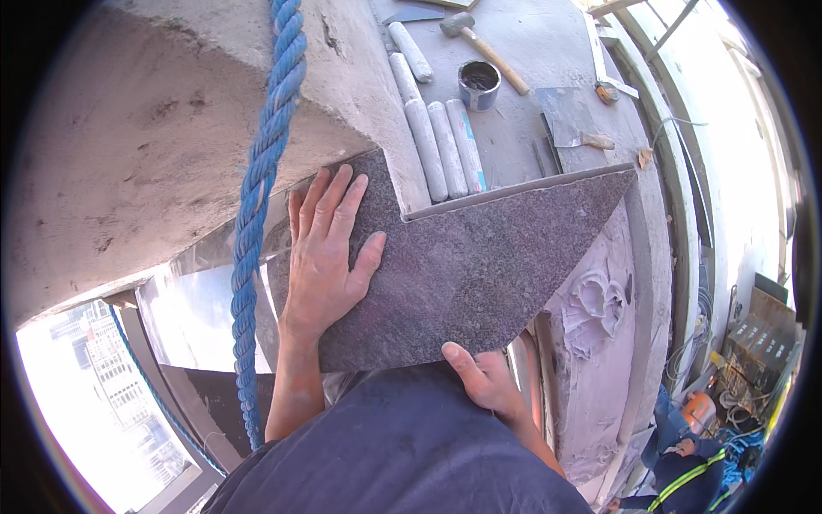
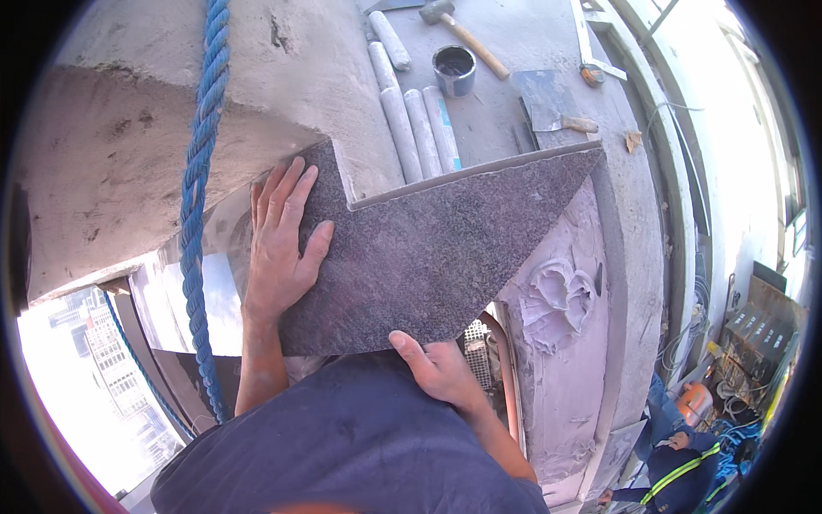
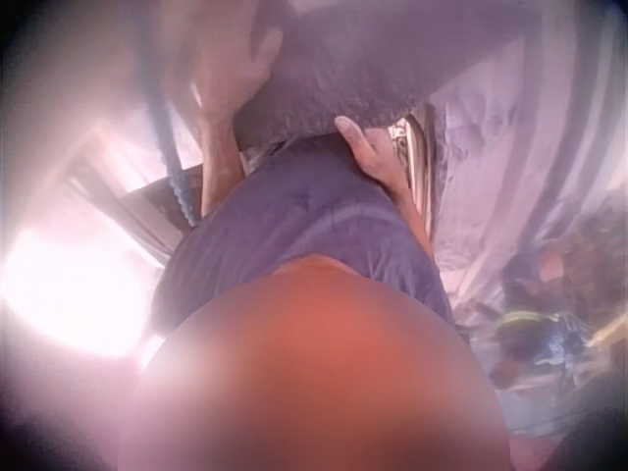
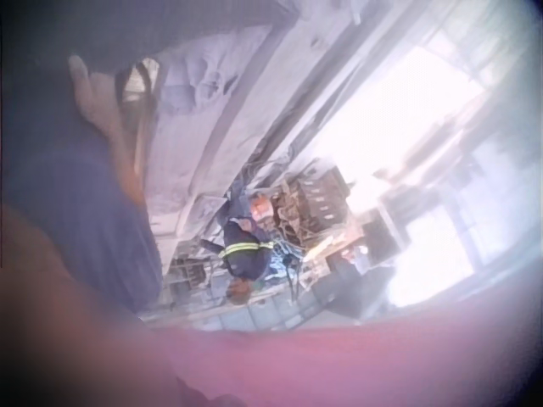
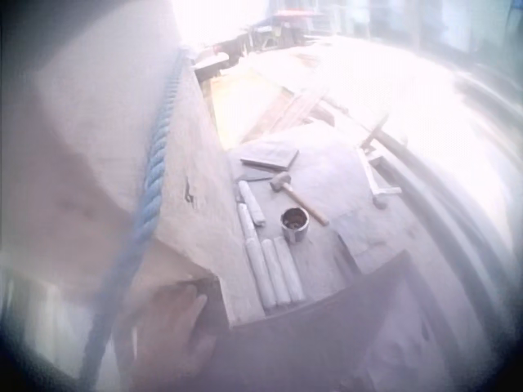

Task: The person uses a power tool to cut a stone tile, then lifts and positions the tile into a recessed opening on a high-rise exterior. The person repeatedly adjusts the tile's placement and uses a small tool to align the edges within the frame.

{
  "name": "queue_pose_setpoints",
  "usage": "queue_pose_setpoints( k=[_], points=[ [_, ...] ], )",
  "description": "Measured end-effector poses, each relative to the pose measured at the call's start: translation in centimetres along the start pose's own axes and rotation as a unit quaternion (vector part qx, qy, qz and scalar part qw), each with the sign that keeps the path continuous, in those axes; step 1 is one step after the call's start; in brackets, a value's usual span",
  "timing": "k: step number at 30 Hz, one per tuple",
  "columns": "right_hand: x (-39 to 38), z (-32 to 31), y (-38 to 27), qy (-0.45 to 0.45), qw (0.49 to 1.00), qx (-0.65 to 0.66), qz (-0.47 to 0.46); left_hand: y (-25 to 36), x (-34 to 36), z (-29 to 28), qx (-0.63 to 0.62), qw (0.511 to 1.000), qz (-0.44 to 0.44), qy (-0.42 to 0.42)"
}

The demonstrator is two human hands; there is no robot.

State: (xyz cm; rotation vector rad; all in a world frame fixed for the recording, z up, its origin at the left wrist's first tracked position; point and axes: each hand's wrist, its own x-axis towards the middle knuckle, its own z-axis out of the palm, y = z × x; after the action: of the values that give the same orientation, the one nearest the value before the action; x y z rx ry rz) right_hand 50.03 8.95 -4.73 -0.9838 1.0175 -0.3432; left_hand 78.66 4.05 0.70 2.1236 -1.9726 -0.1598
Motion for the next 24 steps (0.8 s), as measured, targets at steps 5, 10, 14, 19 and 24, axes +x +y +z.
queue_pose_setpoints(
  k=[5, 10, 14, 19, 24],
  points=[
    [0.0, 2.3, -0.8, 0.113, 0.993, 0.032, -0.022, -0.9, -0.5, -0.4, -0.105, 0.994, 0.008, 0.01],
    [-0.5, 1.1, 0.7, 0.074, 0.995, 0.061, 0.013, -3.1, -1.7, -0.6, -0.097, 0.993, 0.038, 0.057],
    [-1.2, 1.7, -0.7, 0.057, 0.998, 0.006, -0.018, -4.5, -3.6, 1.4, -0.097, 0.988, 0.026, 0.119],
    [-0.8, 3.3, -0.4, 0.112, 0.984, 0.071, -0.121, -3.1, -1.5, 1.4, -0.119, 0.983, 0.024, 0.139],
    [-0.2, 2.7, -0.5, 0.012, 0.996, 0.074, -0.056, 0.5, -1.3, 0.8, -0.073, 0.995, 0.008, 0.073]
  ],
)
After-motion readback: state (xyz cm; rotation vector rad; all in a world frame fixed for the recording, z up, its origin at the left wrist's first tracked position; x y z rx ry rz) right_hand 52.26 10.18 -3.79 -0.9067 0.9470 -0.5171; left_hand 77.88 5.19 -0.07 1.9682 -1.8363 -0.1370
